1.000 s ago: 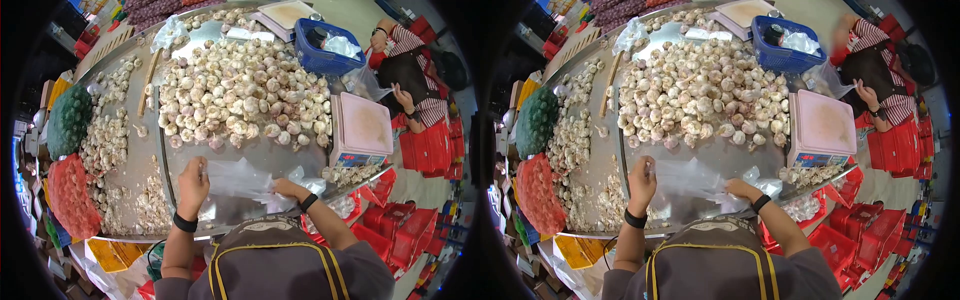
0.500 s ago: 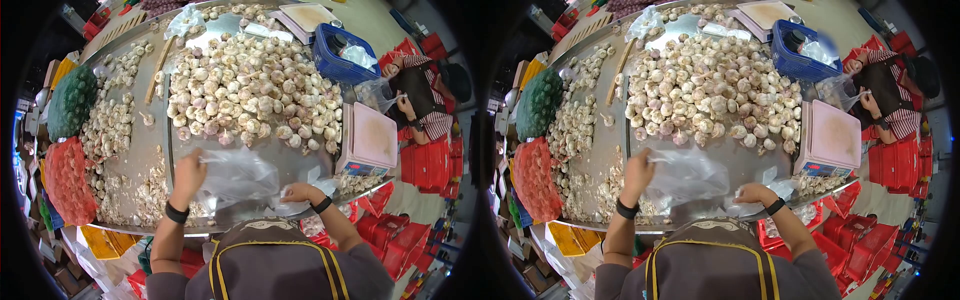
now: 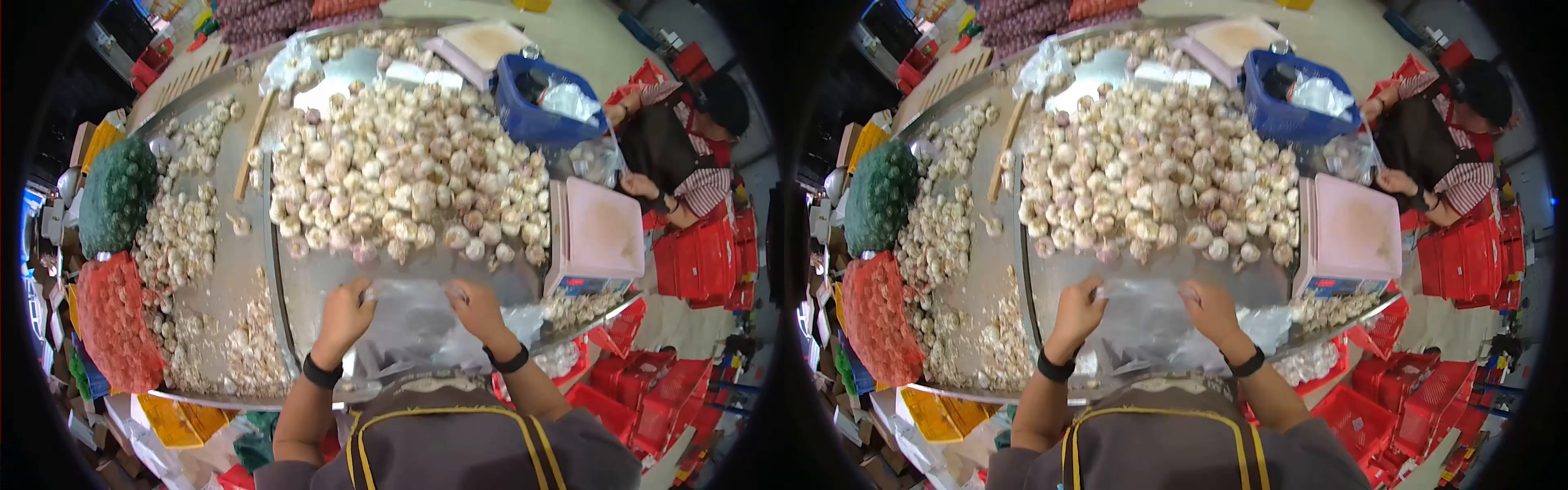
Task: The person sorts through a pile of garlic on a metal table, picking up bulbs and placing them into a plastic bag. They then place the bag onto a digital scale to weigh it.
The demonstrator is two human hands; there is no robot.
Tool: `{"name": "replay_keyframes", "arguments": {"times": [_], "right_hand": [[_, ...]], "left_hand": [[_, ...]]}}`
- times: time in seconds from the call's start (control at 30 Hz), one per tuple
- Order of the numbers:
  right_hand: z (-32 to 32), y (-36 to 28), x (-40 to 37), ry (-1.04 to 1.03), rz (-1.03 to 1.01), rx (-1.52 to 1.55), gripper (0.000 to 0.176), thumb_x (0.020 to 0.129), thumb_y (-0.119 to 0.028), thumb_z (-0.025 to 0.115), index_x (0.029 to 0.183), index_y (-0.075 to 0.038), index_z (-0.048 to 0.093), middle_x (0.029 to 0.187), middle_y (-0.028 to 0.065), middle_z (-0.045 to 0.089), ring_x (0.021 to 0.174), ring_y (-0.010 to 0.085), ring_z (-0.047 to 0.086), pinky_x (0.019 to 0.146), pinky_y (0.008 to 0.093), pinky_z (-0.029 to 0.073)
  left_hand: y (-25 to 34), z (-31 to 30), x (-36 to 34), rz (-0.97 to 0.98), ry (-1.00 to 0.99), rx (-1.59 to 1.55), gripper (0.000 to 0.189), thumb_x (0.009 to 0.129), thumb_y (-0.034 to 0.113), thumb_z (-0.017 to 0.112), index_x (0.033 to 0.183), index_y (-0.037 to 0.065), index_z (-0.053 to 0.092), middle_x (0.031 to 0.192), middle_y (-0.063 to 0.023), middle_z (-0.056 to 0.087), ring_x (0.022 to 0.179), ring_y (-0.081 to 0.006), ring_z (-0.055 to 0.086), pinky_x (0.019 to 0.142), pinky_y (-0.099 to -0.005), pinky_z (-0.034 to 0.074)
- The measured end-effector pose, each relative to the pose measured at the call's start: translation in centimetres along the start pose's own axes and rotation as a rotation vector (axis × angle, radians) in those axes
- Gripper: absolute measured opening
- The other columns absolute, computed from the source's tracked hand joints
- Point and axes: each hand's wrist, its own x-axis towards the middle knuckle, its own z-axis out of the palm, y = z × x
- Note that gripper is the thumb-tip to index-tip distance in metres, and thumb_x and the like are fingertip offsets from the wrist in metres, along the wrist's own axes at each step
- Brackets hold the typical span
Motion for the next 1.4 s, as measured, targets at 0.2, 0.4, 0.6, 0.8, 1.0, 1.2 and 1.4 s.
{"name": "replay_keyframes", "arguments": {"times": [0.2,0.4,0.6,0.8,1.0,1.2,1.4], "right_hand": [[0.6,5.1,0.9,-0.841,0.173,1.044,0.027,0.1,-0.029,0.053,0.108,-0.006,0.064,0.062,-0.0072,0.051,0.055,0.005,0.047,0.052,0.0246,0.038],[10.0,10.0,1.9,-0.619,0.66,1.841,0.037,0.101,-0.034,0.046,0.117,-0.003,0.057,0.092,0.0029,0.062,0.091,0.0178,0.06,0.084,0.0318,0.05],[14.0,10.4,10.4,-0.2,0.522,1.682,0.018,0.097,-0.015,0.047,0.109,-0.006,0.057,0.101,0.0095,0.063,0.092,0.0221,0.062,0.078,0.0358,0.051],[9.6,10.1,22.1,0.435,0.607,1.46,0.016,0.095,-0.022,0.051,0.088,-0.009,0.058,0.073,0.0023,0.051,0.061,0.0144,0.048,0.055,0.03,0.042],[5.1,9.6,25.9,0.39,0.342,0.939,0.042,0.098,-0.04,0.048,0.096,-0.001,0.063,0.072,0.0031,0.055,0.064,0.0135,0.048,0.062,0.0324,0.041],[-0.7,4.7,21.3,0.4,-0.022,0.572,0.041,0.099,-0.037,0.05,0.08,-0.001,0.059,0.063,0.0015,0.053,0.06,0.013,0.052,0.063,0.0296,0.046],[-8.3,-3.8,11.0,0.214,-0.062,0.833,0.034,0.1,-0.03,0.05,0.086,-0.001,0.062,0.06,-0.0013,0.051,0.055,0.0073,0.048,0.061,0.0242,0.045]], "left_hand": [[-8.0,-1.3,-2.1,-0.439,-0.137,-1.067,0.017,0.085,0.01,0.061,0.094,-0.004,0.065,0.077,0.0009,0.061,0.071,-0.0116,0.058,0.064,-0.0291,0.047],[-17.9,2.2,-6.8,-0.813,0.01,-1.605,0.019,0.091,0.023,0.062,0.095,0.005,0.064,0.083,-0.006,0.067,0.068,-0.0197,0.064,0.062,-0.0311,0.053],[-10.3,1.4,1.6,-0.829,0.138,-1.548,0.034,0.093,0.036,0.059,0.106,0.005,0.063,0.08,-0.0043,0.066,0.058,-0.0171,0.061,0.056,-0.0312,0.053],[-10.9,3.8,15.6,-0.677,0.063,-1.429,0.05,0.084,0.041,0.07,0.118,0.005,0.059,0.094,-0.0088,0.066,0.076,-0.0205,0.064,0.068,-0.0346,0.055],[-11.1,3.2,18.1,-0.504,0.03,-1.323,0.059,0.078,0.031,0.077,0.125,0.002,0.054,0.099,-0.0075,0.065,0.083,-0.0192,0.062,0.076,-0.0315,0.05],[-9.8,-0.3,14.0,-0.267,0.093,-1.078,0.028,0.081,0.009,0.072,0.108,0.004,0.067,0.092,-0.0014,0.067,0.082,-0.0108,0.059,0.077,-0.0238,0.045],[-4.0,-4.3,6.4,-0.046,0.227,-0.573,0.018,0.086,0.0,0.064,0.104,0.001,0.066,0.093,-0.0015,0.067,0.086,-0.0073,0.057,0.077,-0.021,0.043]]}}
